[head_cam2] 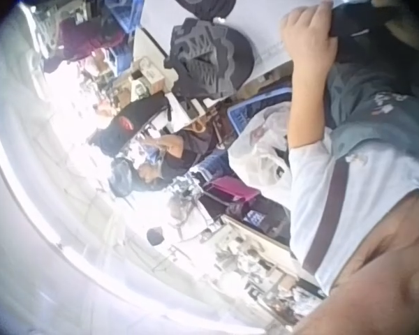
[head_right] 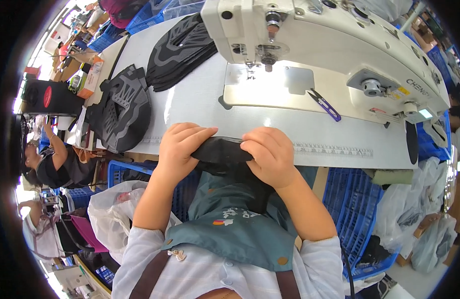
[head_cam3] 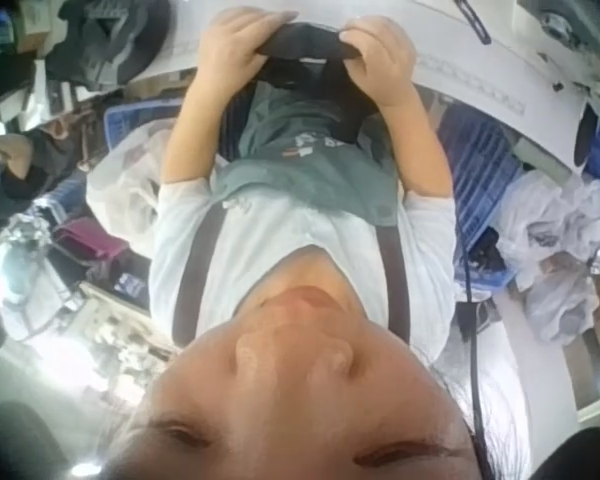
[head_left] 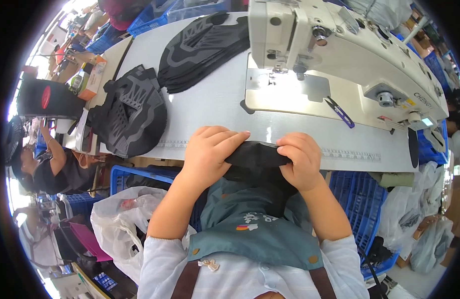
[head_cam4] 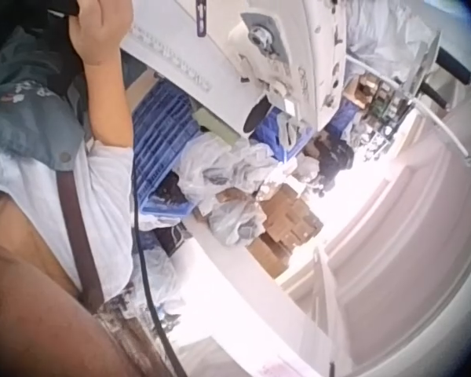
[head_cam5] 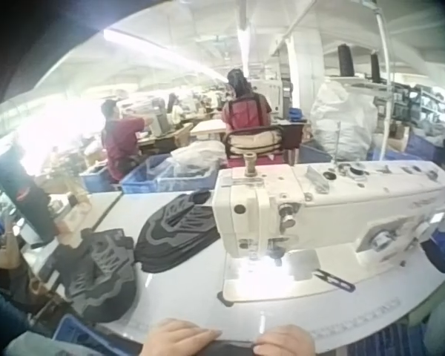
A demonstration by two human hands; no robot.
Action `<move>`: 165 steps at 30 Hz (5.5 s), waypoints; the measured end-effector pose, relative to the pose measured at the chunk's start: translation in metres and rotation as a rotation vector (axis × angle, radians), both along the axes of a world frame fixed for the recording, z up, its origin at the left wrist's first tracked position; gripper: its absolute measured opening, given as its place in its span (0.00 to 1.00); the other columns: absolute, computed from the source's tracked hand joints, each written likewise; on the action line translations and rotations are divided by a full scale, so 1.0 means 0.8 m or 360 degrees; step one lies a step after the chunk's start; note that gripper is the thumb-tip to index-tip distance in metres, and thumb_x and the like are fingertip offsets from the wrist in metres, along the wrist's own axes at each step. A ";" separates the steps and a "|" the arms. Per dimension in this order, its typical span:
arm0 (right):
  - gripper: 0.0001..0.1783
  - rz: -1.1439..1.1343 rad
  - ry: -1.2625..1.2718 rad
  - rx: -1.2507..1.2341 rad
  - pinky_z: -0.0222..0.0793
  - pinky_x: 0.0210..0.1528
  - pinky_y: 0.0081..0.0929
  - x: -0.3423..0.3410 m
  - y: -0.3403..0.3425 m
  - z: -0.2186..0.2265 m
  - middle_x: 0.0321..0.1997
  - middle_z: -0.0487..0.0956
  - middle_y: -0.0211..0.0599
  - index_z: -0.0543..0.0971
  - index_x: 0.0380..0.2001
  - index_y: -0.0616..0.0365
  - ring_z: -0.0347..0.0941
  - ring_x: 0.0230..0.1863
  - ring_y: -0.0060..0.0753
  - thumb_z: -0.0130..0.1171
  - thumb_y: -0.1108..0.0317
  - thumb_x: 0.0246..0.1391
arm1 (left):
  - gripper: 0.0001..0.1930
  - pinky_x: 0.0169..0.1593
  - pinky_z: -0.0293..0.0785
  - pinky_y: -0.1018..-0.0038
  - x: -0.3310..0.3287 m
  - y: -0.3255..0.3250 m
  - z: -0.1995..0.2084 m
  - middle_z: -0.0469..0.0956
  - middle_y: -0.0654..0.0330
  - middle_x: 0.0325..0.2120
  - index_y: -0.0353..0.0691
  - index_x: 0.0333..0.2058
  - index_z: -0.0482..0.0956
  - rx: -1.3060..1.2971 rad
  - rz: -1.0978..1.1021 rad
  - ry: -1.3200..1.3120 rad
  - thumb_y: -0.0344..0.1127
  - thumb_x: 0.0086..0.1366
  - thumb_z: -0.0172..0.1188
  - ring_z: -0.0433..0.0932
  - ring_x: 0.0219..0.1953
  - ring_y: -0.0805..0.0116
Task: Using an industrial sewing machine to stitch together components for the upper part of a shoe.
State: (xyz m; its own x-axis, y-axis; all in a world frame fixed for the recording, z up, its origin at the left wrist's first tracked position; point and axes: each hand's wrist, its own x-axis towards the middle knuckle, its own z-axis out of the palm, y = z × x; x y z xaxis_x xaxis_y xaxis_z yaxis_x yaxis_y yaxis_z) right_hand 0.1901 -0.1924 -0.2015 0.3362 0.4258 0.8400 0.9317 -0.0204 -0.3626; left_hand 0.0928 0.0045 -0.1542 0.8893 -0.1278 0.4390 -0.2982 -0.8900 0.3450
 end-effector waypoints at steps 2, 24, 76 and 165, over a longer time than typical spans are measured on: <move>0.18 0.0023 0.0032 0.0012 0.69 0.31 0.31 0.001 0.000 -0.002 0.31 0.77 0.36 0.72 0.28 0.57 0.73 0.30 0.39 0.60 0.79 0.25 | 0.21 0.38 0.70 0.67 0.000 0.000 0.000 0.79 0.59 0.29 0.39 0.38 0.79 -0.0041 0.0013 0.0033 0.25 0.39 0.57 0.76 0.34 0.59; 0.10 -0.1240 0.0350 -0.0611 0.63 0.49 0.36 0.097 -0.091 -0.012 0.41 0.75 0.42 0.75 0.34 0.60 0.68 0.45 0.47 0.54 0.75 0.45 | 0.21 0.35 0.73 0.68 -0.013 0.010 -0.001 0.78 0.57 0.29 0.39 0.40 0.78 -0.0058 0.0064 0.0094 0.26 0.42 0.59 0.77 0.33 0.58; 0.18 0.0007 0.0306 -0.0600 0.64 0.24 0.25 -0.010 -0.023 0.087 0.23 0.74 0.27 0.82 0.35 0.52 0.68 0.23 0.30 0.66 0.69 0.33 | 0.24 0.31 0.72 0.69 -0.018 -0.008 0.007 0.78 0.60 0.28 0.37 0.41 0.78 0.0183 -0.0053 -0.0039 0.31 0.39 0.59 0.78 0.32 0.62; 0.15 -0.0317 0.1672 -0.0130 0.49 0.20 0.07 0.058 -0.040 -0.041 0.30 0.74 0.25 0.75 0.46 0.58 0.58 0.21 0.08 0.53 0.64 0.58 | 0.18 0.54 0.66 0.63 -0.050 0.097 -0.088 0.70 0.56 0.47 0.42 0.41 0.73 0.0217 0.0462 -0.0085 0.38 0.51 0.61 0.69 0.50 0.56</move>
